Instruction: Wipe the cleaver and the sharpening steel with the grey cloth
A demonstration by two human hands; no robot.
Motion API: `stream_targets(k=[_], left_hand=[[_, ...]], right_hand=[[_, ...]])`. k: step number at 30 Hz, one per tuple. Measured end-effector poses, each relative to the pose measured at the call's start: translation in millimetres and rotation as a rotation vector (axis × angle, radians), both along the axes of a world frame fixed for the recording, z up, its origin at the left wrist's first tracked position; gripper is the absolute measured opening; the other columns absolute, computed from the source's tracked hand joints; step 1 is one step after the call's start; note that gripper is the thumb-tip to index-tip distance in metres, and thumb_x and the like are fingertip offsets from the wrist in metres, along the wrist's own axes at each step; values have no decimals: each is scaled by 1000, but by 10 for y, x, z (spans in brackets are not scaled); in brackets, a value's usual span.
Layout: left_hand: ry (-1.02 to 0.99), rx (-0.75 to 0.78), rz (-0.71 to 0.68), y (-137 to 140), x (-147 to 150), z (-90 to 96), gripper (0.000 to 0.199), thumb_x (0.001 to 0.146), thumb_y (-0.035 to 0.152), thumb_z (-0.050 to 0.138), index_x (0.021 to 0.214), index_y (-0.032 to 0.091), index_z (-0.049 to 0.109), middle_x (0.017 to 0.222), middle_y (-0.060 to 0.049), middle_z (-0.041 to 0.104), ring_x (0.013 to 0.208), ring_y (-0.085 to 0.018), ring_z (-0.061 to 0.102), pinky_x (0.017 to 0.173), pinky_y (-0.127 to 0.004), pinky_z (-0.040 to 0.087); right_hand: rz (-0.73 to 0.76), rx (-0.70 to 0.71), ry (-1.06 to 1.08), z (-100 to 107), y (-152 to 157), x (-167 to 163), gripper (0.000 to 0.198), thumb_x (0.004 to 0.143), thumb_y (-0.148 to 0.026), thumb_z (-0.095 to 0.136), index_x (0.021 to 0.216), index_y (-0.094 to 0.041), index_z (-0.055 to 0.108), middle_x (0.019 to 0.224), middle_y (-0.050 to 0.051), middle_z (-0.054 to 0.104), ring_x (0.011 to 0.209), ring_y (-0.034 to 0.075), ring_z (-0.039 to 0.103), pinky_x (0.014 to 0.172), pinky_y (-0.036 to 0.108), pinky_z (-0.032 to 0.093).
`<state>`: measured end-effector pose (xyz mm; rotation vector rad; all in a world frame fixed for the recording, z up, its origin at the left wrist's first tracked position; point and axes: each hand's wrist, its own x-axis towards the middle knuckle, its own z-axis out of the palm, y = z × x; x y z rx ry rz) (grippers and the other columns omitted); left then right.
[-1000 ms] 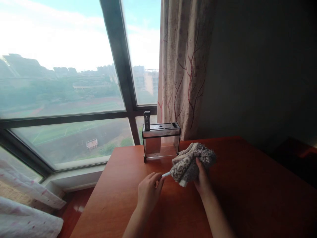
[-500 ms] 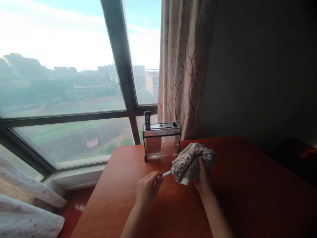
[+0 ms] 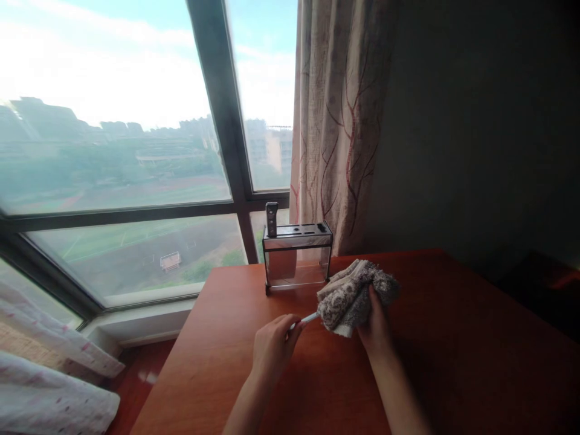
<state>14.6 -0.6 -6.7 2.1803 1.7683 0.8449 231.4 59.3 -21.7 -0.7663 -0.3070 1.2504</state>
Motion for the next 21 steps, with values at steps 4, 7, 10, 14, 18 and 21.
stream_targets(k=[4, 7, 10, 14, 18, 21], left_hand=[[-16, -6, 14, 9, 17, -22, 30, 91, 43, 44, 85, 23, 67, 76, -2, 69, 62, -14, 59, 58, -24, 35], [-11, -5, 60, 8, 18, -33, 24, 86, 44, 52, 87, 25, 65, 75, 0, 68, 62, -14, 60, 57, -23, 36], [-3, 21, 105, 6, 13, -45, 21, 85, 44, 55, 85, 25, 64, 75, 1, 67, 62, -13, 60, 57, -23, 36], [16, 88, 94, 12, -4, -60, 30, 90, 45, 47, 80, 23, 64, 77, -1, 64, 61, -12, 59, 57, -22, 36], [11, 90, 40, 15, -27, -53, 32, 90, 46, 47, 77, 22, 64, 74, -1, 61, 60, -11, 58, 57, -21, 36], [-5, 72, 10, 13, -36, -33, 32, 90, 46, 47, 77, 21, 63, 74, -1, 61, 59, -11, 57, 56, -21, 36]], right_hand=[[24, 3, 17, 17, -9, -1, 56, 73, -45, 70, 124, -25, 57, 117, 2, 67, 114, 22, 58, 99, 41, 46], [-2, 24, -6, 22, -13, -22, 56, 73, -44, 71, 124, -27, 56, 120, 1, 66, 116, 22, 58, 98, 40, 46], [-51, 34, -39, 21, -12, -44, 55, 72, -43, 72, 123, -28, 56, 124, 0, 63, 118, 22, 56, 98, 38, 47], [-79, 10, -58, 24, -8, -48, 56, 71, -45, 72, 122, -27, 57, 122, 0, 64, 118, 22, 56, 96, 36, 49], [-48, 21, -36, 30, -11, -25, 56, 72, -47, 71, 123, -26, 57, 121, 1, 65, 117, 22, 56, 99, 38, 46], [4, 31, -9, 10, -11, -6, 57, 73, -49, 69, 124, -25, 56, 118, 2, 66, 116, 23, 57, 101, 42, 44]])
